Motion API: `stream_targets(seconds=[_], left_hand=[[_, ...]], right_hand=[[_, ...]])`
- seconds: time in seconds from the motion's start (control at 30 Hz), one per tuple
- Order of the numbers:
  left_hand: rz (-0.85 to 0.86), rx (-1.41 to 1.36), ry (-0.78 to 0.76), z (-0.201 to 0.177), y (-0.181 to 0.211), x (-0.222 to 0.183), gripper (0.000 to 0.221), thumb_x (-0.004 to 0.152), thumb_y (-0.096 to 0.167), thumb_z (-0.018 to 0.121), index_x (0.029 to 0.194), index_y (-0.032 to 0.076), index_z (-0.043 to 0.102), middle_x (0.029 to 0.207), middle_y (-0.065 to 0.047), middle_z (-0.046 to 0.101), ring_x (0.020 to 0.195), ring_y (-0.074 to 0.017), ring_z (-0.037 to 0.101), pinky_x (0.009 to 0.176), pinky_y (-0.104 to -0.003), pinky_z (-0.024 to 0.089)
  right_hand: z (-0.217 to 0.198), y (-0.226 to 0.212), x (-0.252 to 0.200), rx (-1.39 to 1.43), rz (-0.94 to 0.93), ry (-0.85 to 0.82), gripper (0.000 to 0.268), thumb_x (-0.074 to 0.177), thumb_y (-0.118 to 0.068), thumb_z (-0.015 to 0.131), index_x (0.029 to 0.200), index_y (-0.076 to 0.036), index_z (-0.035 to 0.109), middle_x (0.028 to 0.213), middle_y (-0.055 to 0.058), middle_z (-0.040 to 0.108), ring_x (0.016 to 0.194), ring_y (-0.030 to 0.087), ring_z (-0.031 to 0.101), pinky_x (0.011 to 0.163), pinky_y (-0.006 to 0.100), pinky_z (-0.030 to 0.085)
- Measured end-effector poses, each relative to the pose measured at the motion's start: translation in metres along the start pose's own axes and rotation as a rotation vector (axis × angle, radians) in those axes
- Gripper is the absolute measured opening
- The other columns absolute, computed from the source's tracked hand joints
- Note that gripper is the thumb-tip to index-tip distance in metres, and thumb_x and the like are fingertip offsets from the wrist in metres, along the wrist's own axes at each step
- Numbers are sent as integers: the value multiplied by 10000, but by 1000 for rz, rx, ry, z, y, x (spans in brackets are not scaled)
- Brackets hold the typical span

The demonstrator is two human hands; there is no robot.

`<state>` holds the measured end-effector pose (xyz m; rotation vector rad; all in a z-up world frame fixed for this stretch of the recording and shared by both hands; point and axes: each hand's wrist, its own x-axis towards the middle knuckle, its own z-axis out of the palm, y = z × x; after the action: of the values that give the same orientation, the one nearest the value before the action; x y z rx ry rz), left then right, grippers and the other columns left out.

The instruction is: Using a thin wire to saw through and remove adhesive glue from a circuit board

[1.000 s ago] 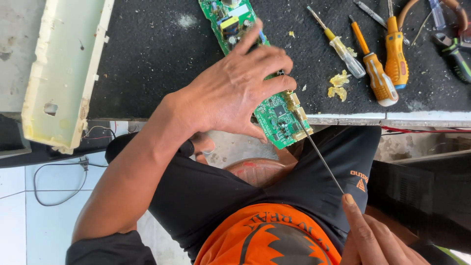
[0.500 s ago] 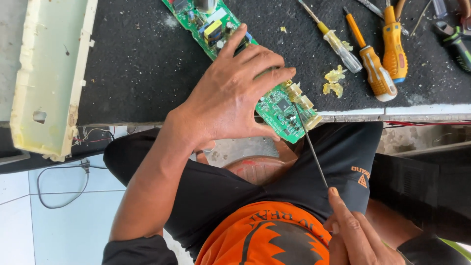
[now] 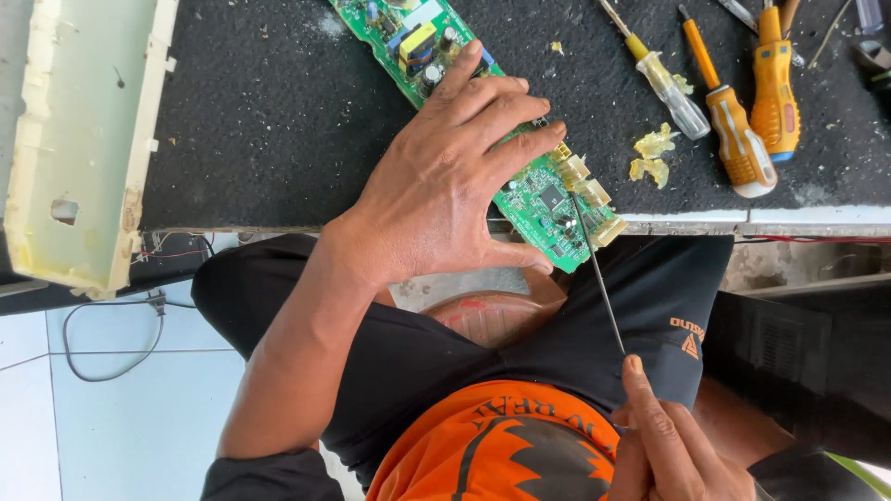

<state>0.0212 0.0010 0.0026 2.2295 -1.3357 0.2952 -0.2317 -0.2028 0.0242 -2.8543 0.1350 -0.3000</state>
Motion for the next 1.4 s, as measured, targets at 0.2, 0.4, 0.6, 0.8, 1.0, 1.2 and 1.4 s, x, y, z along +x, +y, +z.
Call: stream_targets(seconds=[0.2,0.4,0.6,0.8,1.0,1.2,1.4], left_hand=[[-8,2,-10,-2,0,0,1041,784,775,912,1390,-33,660,1354,-194,609,1324,-388,507,1255,-633,222],[-7,-3,-11,-3,1,1,1052,762,761,951,1385,-37,664,1356,-192,610,1320,-392,510,1243,-637,244],[-10,43,-24,-3,2,1,1050,787,806,897,1392,-22,671,1368,-191,615,1321,-384,515,1243,-616,253],[-14,45,-25,-4,2,2,1056,795,828,874,1394,-18,671,1369,-188,614,1327,-381,514,1242,-614,253],[-20,42,-17,-4,2,2,1073,769,809,924,1393,-27,676,1362,-195,618,1305,-386,519,1241,-604,251],[-17,41,-8,-2,2,3,1067,760,799,938,1381,-29,680,1348,-195,616,1287,-388,518,1232,-609,258],[-24,64,-26,-3,2,3,1078,761,808,940,1396,-23,675,1363,-189,598,1290,-386,509,1232,-621,257]], right_hand=[[3,-10,8,204,150,-25,420,979,124,505,1282,-68,724,809,-18,694,502,99,511,544,231,441],[7,-15,14,401,222,18,312,1008,76,522,1252,20,709,777,61,696,657,85,633,649,186,494],[24,6,2,263,70,46,354,1023,94,535,1317,-32,686,873,30,706,579,122,509,566,239,419],[12,-4,5,218,95,11,366,1010,104,537,1310,-27,699,882,26,734,698,113,647,627,243,496],[16,2,-2,97,89,-40,460,989,86,506,1374,-89,686,932,-37,737,535,136,533,492,278,414],[18,3,1,100,59,-23,516,943,114,480,1371,-90,685,901,-69,718,525,112,511,480,257,400],[33,8,-2,48,-84,78,459,975,159,476,1337,-9,703,891,-20,713,521,154,493,440,289,358]])
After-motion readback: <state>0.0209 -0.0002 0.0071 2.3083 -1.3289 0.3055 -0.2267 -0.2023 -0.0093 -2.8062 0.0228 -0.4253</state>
